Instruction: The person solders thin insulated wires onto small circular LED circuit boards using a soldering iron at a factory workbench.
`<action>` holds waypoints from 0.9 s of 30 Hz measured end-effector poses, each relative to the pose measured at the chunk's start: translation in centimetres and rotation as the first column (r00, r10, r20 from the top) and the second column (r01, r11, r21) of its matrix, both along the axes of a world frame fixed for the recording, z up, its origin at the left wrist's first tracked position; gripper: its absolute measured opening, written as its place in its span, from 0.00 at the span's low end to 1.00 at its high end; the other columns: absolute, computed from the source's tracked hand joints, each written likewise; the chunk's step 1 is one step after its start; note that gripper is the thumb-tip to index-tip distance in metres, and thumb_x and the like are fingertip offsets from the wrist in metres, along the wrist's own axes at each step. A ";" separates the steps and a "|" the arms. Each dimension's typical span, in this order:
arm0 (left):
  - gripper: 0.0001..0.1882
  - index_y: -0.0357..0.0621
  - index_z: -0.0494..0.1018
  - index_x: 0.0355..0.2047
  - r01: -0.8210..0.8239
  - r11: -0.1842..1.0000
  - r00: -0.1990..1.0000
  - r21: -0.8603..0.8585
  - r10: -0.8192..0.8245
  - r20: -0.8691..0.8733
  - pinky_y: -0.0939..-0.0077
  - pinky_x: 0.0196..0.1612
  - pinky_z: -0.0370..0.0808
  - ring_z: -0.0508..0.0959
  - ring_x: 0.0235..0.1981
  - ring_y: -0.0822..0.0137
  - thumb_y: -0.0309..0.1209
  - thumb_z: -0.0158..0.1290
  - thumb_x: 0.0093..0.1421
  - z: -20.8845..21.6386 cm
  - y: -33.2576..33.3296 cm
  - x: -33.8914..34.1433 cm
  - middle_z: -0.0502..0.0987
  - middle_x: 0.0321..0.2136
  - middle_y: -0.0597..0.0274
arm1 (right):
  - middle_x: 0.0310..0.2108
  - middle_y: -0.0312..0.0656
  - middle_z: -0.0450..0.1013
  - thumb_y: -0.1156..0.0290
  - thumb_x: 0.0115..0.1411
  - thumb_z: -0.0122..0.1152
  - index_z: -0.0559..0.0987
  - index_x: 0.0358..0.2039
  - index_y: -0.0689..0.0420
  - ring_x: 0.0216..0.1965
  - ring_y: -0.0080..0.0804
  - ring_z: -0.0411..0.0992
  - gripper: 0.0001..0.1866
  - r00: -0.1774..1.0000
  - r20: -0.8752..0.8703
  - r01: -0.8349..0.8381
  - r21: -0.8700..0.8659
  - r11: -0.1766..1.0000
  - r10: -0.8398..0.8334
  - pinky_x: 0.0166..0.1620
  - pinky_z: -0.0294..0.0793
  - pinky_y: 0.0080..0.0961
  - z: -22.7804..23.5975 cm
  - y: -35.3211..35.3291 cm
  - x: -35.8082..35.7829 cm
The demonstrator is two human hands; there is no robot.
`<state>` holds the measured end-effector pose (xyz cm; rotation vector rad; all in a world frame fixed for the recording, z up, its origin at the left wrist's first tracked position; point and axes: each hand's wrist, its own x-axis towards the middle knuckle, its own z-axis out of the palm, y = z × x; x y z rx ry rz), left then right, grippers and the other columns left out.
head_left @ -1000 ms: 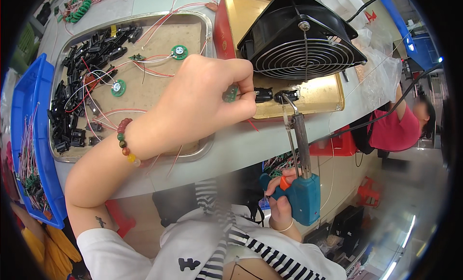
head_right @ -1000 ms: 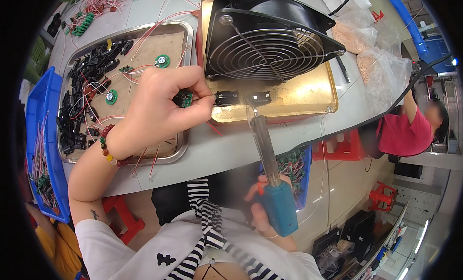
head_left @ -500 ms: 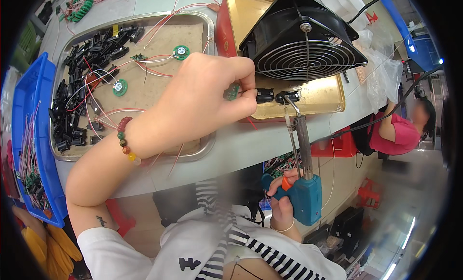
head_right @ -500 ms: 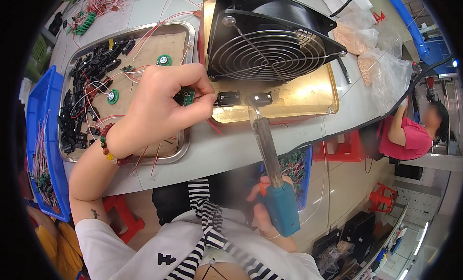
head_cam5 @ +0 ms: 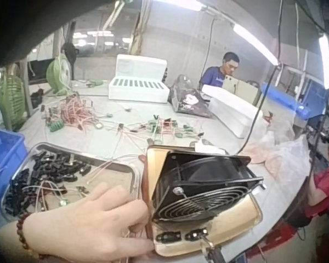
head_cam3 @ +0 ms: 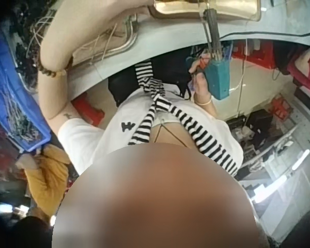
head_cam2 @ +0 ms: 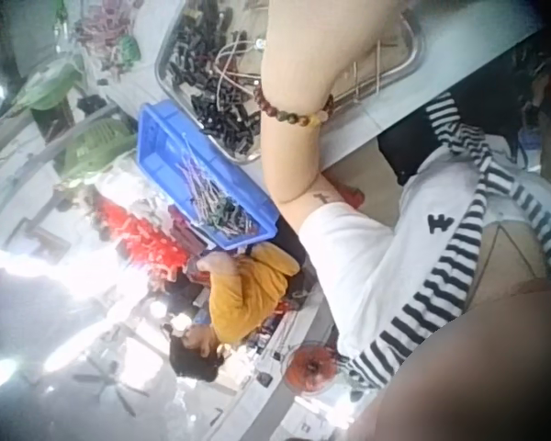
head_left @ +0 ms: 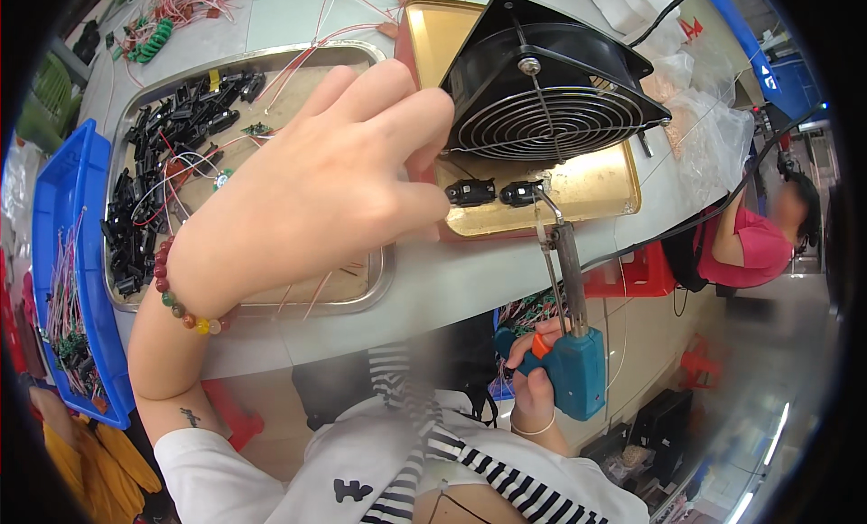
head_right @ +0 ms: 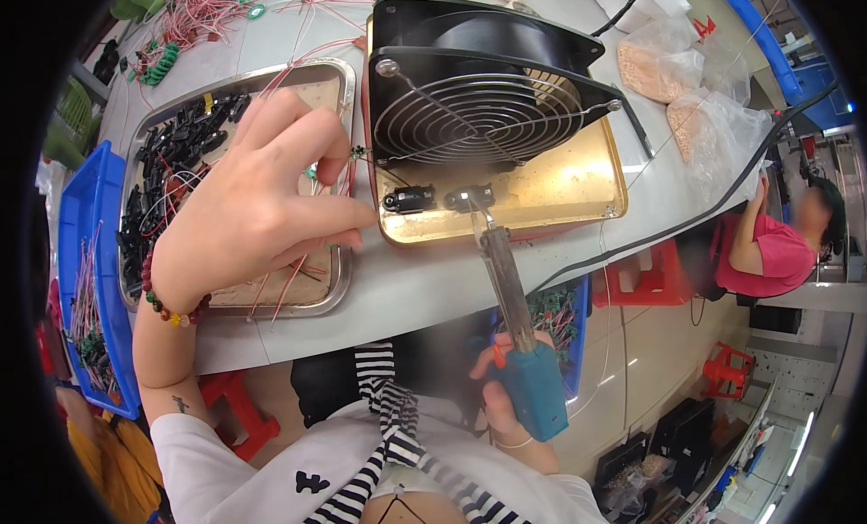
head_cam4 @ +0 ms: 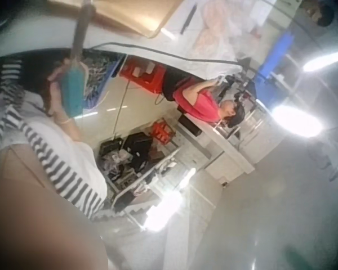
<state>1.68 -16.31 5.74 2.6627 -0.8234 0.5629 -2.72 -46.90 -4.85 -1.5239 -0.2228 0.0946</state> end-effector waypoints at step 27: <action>0.06 0.39 0.76 0.30 -0.025 0.902 0.980 -0.431 -0.063 -0.189 0.74 0.23 0.70 0.75 0.19 0.62 0.26 0.57 0.50 -3.8 0.2 1.6 0.76 0.22 0.58 | 0.29 0.40 0.70 0.58 0.53 0.60 0.73 0.41 0.63 0.25 0.29 0.70 0.22 0.973 0.186 -0.107 -0.146 0.983 0.134 0.33 0.66 0.25 0.9 0.7 1.2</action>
